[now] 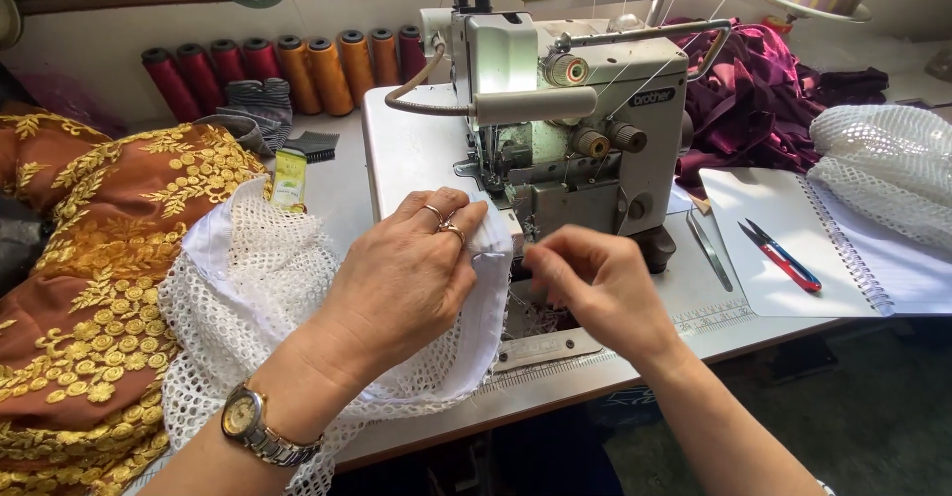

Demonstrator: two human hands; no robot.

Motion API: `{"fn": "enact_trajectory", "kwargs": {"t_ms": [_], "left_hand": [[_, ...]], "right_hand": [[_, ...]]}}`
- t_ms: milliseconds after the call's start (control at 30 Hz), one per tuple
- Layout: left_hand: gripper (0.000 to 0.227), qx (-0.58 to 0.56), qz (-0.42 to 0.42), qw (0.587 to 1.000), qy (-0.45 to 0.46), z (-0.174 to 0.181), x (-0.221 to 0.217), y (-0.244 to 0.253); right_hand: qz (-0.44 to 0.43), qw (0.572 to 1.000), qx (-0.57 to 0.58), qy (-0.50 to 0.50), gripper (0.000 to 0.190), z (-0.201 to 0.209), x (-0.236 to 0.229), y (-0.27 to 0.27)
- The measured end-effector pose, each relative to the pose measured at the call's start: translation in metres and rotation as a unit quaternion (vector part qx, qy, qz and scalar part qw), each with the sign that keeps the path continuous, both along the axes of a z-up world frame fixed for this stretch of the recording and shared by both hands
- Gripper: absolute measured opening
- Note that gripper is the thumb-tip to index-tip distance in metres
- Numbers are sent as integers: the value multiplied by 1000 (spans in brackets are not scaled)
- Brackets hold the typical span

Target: Aligning and sewing a zipper onto mesh fabric using an industrial sewing machine.

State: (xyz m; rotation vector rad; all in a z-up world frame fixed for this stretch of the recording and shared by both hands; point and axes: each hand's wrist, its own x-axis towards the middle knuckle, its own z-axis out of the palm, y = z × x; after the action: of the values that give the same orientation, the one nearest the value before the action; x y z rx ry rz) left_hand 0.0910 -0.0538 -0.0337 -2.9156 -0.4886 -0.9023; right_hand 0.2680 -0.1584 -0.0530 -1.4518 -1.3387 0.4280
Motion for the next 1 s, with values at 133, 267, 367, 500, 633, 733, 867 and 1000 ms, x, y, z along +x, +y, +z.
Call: {"fn": "enact_trajectory", "kwargs": {"t_ms": [133, 267, 367, 500, 633, 733, 867, 1000], "left_hand": [[31, -28, 0, 999, 29, 3, 2, 4], [32, -57, -35, 997, 48, 5, 2, 6], [46, -68, -58, 995, 43, 6, 4, 9], [44, 90, 5, 994, 59, 4, 7, 0], [43, 72, 46, 996, 39, 1, 14, -14], [44, 33, 25, 999, 23, 1, 14, -12], [50, 4, 0, 1000, 17, -2, 15, -6], [45, -17, -15, 1000, -7, -2, 17, -2]], "right_hand": [[28, 995, 59, -72, 15, 5, -8, -3], [51, 945, 161, -281, 24, 18, 1, 1], [83, 929, 176, -316, 22, 18, 6, 6], [76, 925, 177, -327, 23, 17, 6, 6], [42, 917, 185, -351, 21, 16, 3, 6], [36, 921, 177, -345, 23, 14, 3, 8], [36, 921, 170, -348, 24, 13, 4, 12], [29, 925, 164, -342, 26, 12, 5, 15]]}}
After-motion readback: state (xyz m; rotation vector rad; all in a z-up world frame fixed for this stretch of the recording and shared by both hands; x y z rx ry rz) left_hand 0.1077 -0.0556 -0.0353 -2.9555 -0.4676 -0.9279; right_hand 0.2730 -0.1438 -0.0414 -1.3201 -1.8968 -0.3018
